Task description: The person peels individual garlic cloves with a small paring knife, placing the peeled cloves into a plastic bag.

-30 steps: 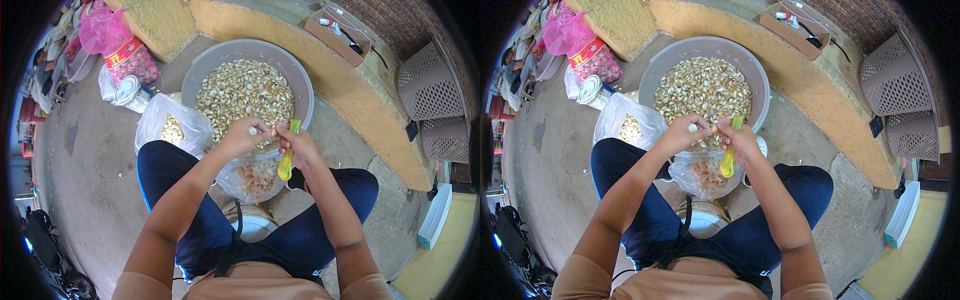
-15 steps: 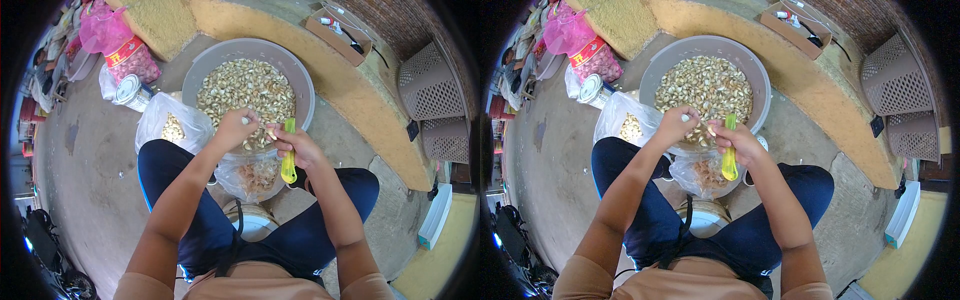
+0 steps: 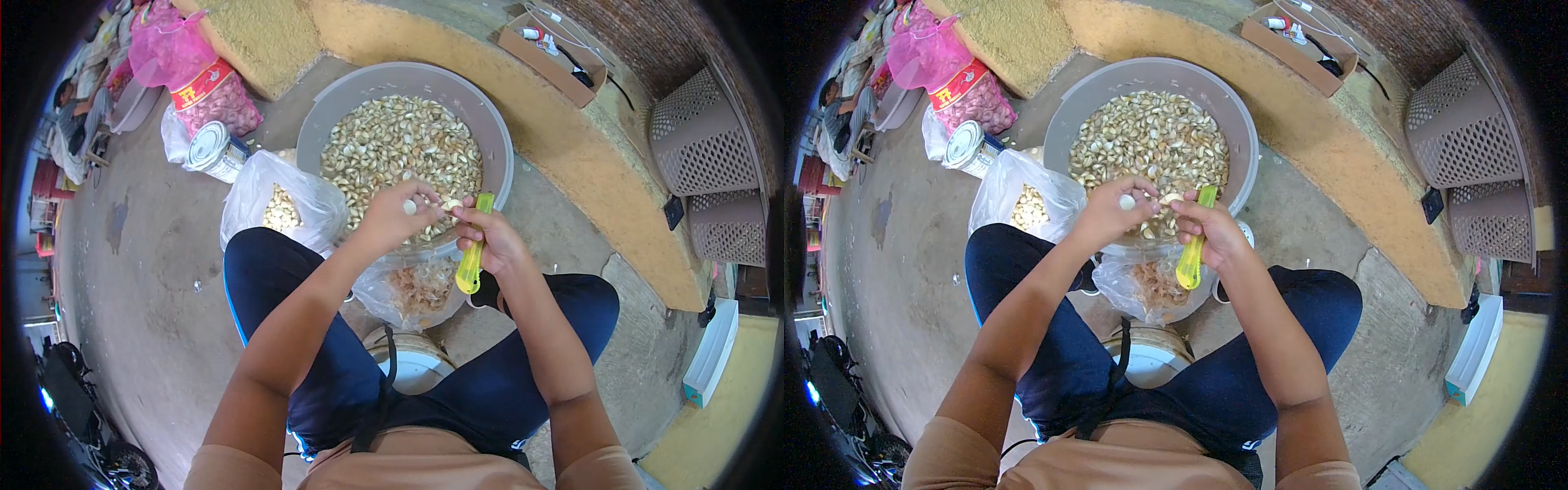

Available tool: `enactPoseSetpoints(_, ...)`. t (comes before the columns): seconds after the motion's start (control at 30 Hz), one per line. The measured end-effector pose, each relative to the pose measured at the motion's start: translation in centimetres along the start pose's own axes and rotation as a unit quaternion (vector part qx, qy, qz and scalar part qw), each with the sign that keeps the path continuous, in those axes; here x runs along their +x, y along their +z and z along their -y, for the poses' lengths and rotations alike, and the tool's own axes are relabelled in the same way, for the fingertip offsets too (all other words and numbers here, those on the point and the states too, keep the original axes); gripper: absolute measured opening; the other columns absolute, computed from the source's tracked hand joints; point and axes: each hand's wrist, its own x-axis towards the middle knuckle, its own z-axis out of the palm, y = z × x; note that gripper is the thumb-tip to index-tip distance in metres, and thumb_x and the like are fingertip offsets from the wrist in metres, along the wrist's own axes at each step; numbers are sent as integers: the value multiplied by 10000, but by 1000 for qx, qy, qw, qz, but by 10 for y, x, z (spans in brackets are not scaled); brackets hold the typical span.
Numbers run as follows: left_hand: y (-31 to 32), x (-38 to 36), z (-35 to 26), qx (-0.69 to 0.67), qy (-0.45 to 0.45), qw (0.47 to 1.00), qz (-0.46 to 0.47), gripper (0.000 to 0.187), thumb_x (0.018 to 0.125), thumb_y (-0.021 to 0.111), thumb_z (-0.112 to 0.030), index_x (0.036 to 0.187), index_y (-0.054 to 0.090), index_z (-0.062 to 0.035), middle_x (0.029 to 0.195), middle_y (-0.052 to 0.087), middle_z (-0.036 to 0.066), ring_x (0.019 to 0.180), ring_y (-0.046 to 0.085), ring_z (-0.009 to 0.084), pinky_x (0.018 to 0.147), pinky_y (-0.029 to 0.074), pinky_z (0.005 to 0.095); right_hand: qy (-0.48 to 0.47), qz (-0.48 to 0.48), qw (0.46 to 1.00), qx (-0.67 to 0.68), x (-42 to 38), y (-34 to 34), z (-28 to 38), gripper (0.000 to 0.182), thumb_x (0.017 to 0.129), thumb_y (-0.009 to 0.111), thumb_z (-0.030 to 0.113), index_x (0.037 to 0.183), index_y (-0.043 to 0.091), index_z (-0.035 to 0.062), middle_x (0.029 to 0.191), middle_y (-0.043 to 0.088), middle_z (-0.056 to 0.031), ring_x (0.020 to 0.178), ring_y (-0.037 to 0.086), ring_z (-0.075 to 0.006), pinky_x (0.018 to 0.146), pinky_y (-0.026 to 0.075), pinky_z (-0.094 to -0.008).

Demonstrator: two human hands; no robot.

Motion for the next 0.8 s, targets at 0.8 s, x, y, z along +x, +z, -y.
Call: enactPoseSetpoints(0.8,19,-7,12,97,50,991,-76,61,764,573,-55,812,555,-23,760,584,109,746,581,238,686,434,304,-71,-66,995,4,1,15,-30,315,785,618,91,1062,470,67,731,524,28,449,356,-31,437,337,-194)
